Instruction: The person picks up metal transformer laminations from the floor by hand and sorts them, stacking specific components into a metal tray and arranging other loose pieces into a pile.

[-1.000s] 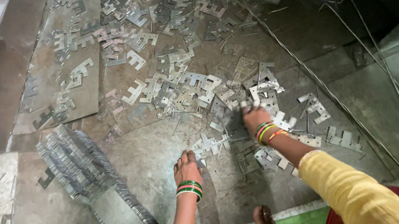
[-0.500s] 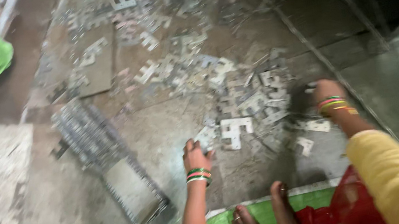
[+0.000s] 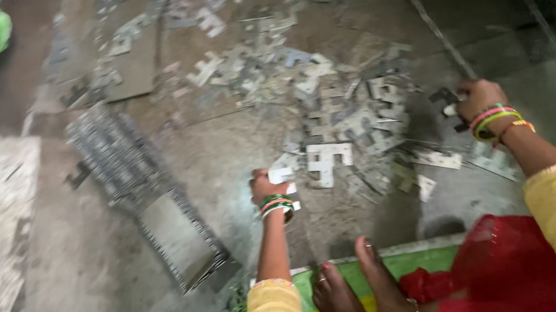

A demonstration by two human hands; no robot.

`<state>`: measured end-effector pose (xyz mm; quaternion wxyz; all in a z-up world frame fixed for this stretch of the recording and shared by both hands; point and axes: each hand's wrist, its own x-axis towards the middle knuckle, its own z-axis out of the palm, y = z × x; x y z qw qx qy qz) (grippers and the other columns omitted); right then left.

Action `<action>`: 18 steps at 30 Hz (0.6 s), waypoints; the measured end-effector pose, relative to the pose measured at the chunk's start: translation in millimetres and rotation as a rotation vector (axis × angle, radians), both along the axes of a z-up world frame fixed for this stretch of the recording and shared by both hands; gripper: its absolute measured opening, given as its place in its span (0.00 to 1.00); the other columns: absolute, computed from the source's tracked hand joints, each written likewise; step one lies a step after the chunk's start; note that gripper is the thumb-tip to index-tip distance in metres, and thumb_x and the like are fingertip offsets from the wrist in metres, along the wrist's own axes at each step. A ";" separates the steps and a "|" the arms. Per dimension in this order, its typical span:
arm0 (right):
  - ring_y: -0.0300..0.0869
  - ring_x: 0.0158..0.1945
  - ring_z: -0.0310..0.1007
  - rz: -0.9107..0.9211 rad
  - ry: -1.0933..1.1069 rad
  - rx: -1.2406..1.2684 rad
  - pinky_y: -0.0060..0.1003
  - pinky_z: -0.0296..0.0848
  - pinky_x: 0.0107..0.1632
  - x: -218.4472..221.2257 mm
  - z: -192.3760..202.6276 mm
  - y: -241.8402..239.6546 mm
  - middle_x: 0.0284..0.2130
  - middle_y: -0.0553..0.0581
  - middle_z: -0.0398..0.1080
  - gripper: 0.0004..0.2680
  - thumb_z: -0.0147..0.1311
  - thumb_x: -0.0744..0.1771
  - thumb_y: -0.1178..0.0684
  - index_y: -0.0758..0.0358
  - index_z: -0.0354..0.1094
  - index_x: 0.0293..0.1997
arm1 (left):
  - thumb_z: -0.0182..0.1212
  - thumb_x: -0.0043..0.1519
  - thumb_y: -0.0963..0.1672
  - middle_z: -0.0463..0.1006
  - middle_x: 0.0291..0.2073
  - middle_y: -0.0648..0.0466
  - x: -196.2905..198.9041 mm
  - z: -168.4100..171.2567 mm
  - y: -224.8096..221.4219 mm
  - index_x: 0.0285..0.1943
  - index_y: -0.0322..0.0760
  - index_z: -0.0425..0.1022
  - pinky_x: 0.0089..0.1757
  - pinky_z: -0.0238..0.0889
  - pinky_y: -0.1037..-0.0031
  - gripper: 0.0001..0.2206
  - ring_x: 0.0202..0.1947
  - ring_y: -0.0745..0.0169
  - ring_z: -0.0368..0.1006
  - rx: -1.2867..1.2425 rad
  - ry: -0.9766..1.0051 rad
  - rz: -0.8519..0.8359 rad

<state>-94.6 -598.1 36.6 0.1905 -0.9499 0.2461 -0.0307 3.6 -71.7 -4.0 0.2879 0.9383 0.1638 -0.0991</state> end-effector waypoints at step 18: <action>0.40 0.34 0.73 0.266 0.028 1.214 0.38 0.75 0.35 -19.3 85.8 122.7 0.34 0.54 0.75 0.11 0.63 0.62 0.62 0.69 0.69 0.46 | 0.72 0.55 0.35 0.81 0.39 0.51 -64.2 54.8 -143.1 0.45 0.38 0.70 0.41 0.77 0.62 0.15 0.41 0.55 0.81 -1.732 0.044 0.155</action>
